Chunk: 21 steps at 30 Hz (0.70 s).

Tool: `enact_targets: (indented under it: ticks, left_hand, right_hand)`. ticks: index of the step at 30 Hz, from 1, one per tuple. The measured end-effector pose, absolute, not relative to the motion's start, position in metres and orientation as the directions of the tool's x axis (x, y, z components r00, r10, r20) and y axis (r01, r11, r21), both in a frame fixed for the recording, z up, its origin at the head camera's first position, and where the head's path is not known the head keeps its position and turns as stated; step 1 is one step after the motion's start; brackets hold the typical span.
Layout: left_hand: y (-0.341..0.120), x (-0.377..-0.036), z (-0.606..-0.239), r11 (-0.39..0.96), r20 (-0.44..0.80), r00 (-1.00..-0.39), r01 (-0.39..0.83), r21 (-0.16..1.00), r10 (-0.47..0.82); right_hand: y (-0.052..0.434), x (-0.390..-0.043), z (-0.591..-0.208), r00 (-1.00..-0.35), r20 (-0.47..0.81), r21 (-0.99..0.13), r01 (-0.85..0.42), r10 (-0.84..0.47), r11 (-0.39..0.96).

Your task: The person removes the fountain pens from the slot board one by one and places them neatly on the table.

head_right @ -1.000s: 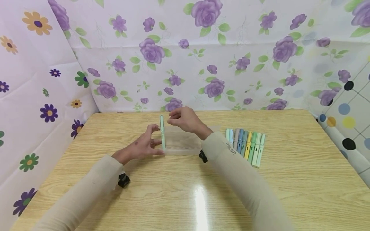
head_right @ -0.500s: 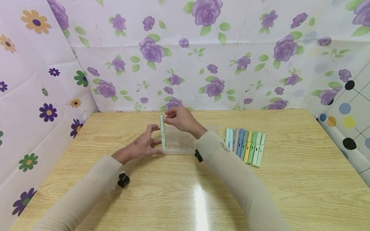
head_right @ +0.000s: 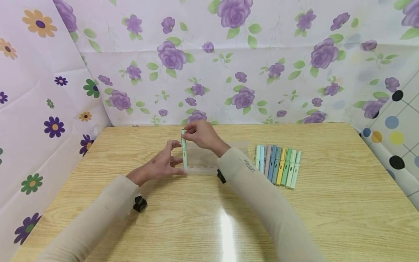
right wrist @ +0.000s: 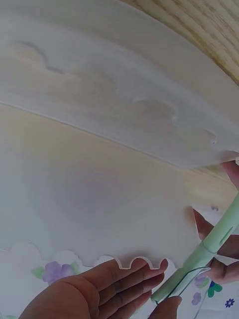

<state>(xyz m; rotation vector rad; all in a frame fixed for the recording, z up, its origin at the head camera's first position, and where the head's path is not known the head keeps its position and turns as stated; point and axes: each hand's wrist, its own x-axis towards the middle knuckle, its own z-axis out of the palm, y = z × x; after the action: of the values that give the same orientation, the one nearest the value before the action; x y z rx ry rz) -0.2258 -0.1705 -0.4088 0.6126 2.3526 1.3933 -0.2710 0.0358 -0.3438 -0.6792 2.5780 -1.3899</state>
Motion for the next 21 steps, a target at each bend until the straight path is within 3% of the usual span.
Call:
enact_targets:
  ticks: [21]
  left_hand:
    - [-0.172,-0.223,-0.408,0.476,-0.051,-0.870,0.218,0.852,0.490]
  right_hand:
    - [0.063,-0.263,-0.324,-0.898,0.173,-0.829,-0.355,-0.405,0.432]
